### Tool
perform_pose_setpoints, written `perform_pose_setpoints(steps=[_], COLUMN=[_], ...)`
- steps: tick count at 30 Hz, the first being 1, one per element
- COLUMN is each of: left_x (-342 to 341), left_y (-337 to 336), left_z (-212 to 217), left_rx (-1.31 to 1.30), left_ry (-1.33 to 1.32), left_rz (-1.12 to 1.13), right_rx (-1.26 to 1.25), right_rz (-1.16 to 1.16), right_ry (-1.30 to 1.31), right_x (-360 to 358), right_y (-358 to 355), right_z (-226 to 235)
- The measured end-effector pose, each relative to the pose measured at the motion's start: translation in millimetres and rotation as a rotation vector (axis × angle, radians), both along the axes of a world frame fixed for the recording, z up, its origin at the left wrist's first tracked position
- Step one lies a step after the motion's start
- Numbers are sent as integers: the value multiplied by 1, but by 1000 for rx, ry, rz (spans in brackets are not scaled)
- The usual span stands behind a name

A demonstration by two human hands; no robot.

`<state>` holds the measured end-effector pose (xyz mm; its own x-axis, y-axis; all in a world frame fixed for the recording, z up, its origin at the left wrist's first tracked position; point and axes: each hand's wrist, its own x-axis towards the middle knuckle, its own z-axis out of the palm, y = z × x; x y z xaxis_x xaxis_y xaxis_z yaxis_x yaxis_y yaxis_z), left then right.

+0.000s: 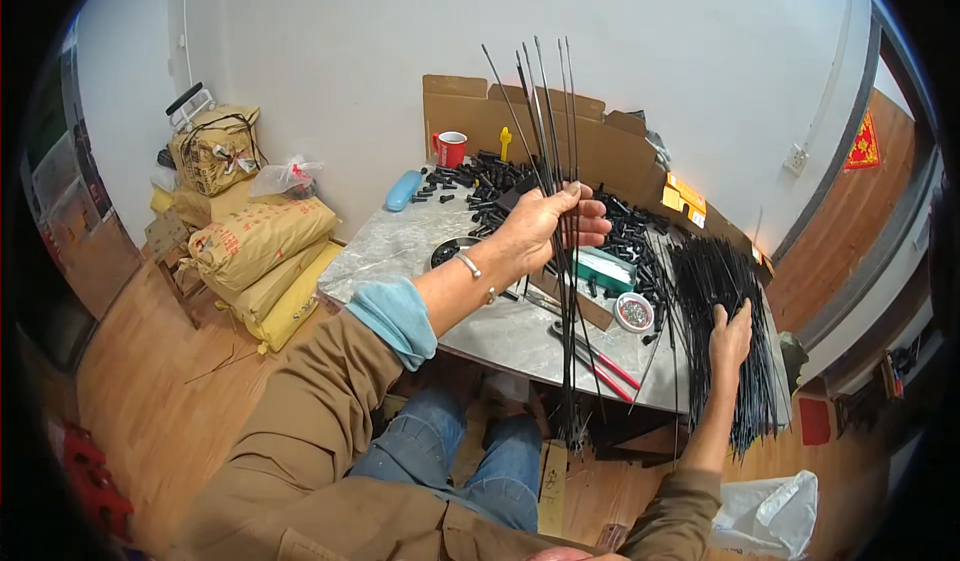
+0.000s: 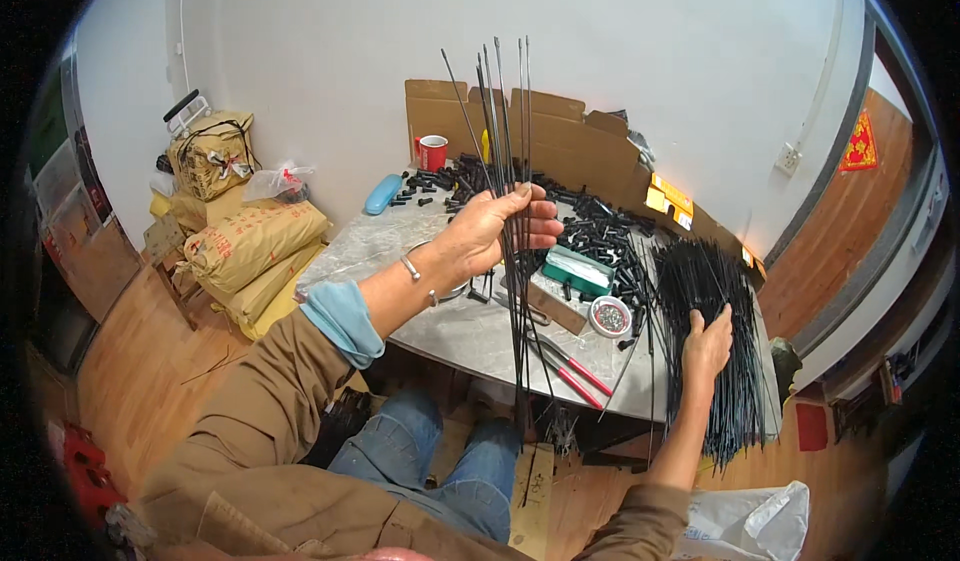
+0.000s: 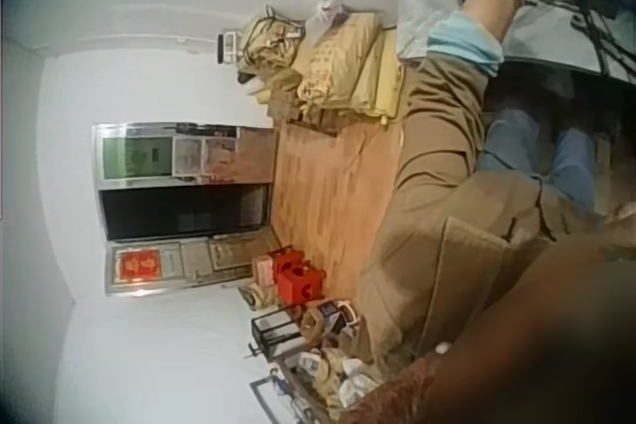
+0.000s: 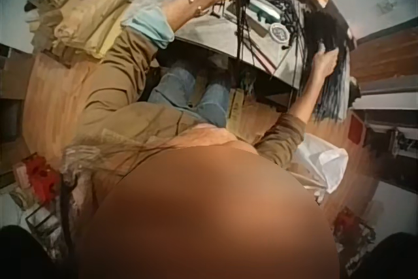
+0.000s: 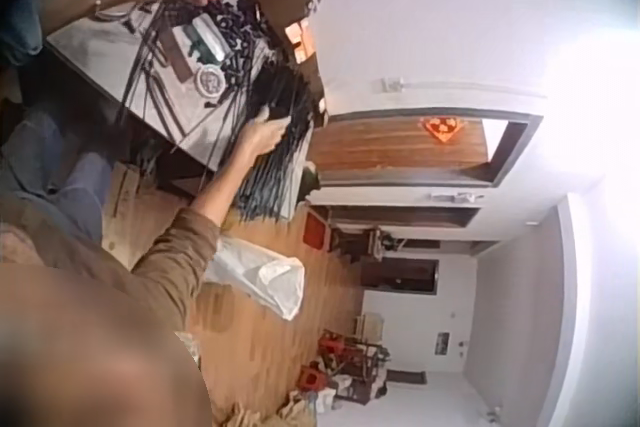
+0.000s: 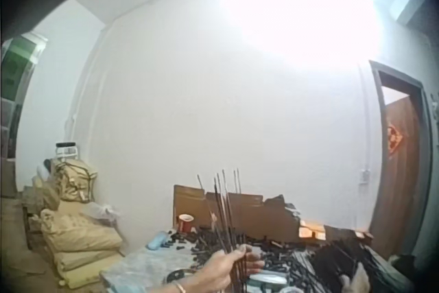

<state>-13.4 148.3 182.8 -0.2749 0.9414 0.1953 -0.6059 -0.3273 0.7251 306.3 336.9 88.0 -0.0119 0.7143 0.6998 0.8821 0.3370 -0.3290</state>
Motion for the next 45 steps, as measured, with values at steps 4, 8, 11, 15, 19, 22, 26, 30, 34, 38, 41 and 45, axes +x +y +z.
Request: perform_pose_setpoints(steps=[4,8,11,15,19,22,26,30,34,38,41,45], left_x=[4,20,22,17,18,18,13,14,14,18,22,28], left_y=[0,3,0,-8,-12,-14,-17,-18,-19,-12,-12,-12], left_z=[-2,1,-1,-15,-20,-19,-16,-16,-13,-16,-18,-22], left_rx=[3,70,142,-53,-45,-41,-100,-140,-150,-144,-96,0], left_ry=[41,21,-2,191,220,155,196,194,177,178,98,56], left_rz=[-3,-43,-106,-34,45,34,106,172,122,104,27,-2], right_rx=[-662,-1260,-1344,-956,-922,-902,-865,-846,-853,-874,-965,-1111], right_rz=[1094,1431,1450,1159,1133,1157,1161,1142,1150,1216,1293,1310], right_ry=[524,719,866,689,627,719,845,831,782,762,726,832], right_x=[-73,-131,-128,-127,-125,-125,-127,-128,-126,-126,-125,-125], right_y=[-80,-154,-176,-188,-188,-189,-189,-188,-190,-191,-191,-191], right_z=[29,20,35,55,56,47,48,49,49,43,46,49])
